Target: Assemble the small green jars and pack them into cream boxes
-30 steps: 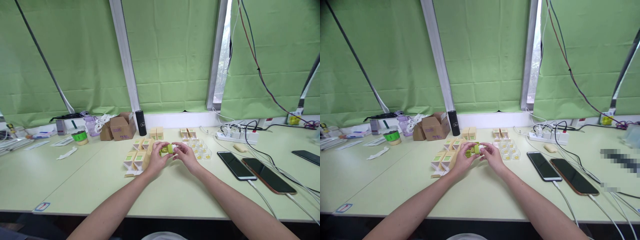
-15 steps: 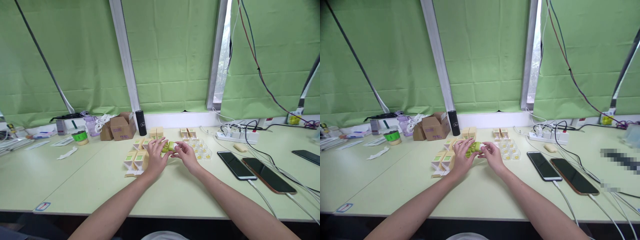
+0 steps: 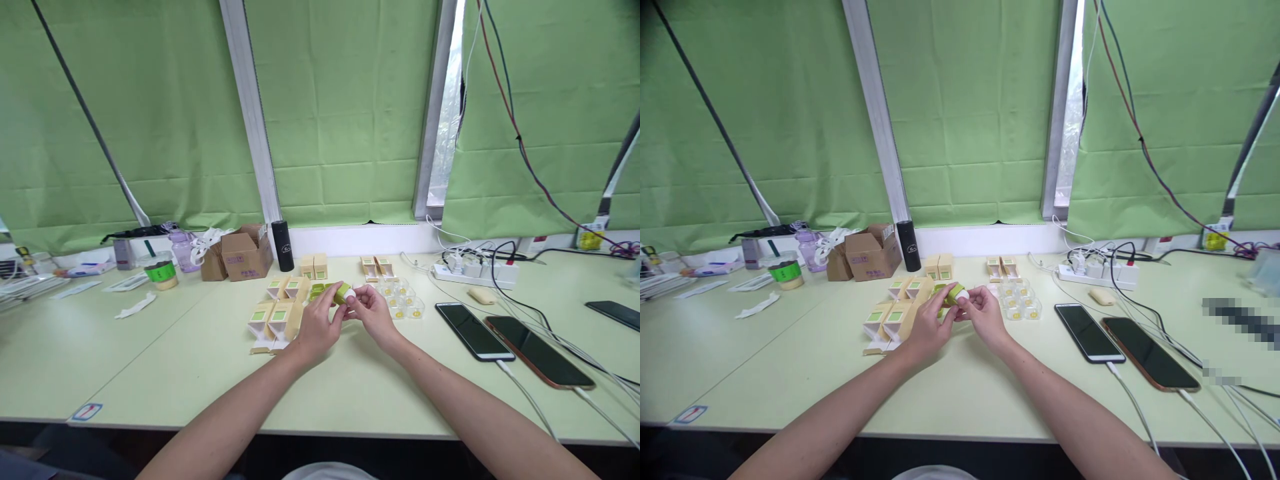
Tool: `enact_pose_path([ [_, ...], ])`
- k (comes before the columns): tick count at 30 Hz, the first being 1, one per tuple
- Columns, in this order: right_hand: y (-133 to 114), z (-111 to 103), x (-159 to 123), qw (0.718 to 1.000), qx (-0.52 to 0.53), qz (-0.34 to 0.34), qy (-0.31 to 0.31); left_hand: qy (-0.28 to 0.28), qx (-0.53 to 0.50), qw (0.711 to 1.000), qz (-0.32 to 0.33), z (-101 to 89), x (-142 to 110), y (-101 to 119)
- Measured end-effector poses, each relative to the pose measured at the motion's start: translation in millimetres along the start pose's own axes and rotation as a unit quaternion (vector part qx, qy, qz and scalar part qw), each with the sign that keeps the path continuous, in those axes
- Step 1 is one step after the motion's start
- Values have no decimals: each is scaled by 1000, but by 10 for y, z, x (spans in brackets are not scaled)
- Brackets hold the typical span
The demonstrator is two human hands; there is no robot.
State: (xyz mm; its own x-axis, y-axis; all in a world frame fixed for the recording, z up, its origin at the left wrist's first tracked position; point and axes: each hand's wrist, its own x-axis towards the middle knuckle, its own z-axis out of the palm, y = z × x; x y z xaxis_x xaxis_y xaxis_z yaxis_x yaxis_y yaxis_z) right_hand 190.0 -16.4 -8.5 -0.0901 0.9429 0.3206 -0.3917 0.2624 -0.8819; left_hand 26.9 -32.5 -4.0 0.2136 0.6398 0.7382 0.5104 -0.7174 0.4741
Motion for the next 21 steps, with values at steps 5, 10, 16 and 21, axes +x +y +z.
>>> enact_pose_path([
  [5, 14, 9, -4, 1000, -16, 5, -26, -18, -48, 998, -37, 19, -13, -2],
  [10, 27, 1, -28, 993, -101, -46, -33, 19, -153, 982, -109, 48, 37, -65],
  [16, 31, -117, -52, 917, -338, -213, -22, 10, -296, 936, -189, 128, 111, -203],
  [21, 82, -170, -49, 851, -446, -271, -60, -18, -330, 920, -209, 196, 81, -216],
])
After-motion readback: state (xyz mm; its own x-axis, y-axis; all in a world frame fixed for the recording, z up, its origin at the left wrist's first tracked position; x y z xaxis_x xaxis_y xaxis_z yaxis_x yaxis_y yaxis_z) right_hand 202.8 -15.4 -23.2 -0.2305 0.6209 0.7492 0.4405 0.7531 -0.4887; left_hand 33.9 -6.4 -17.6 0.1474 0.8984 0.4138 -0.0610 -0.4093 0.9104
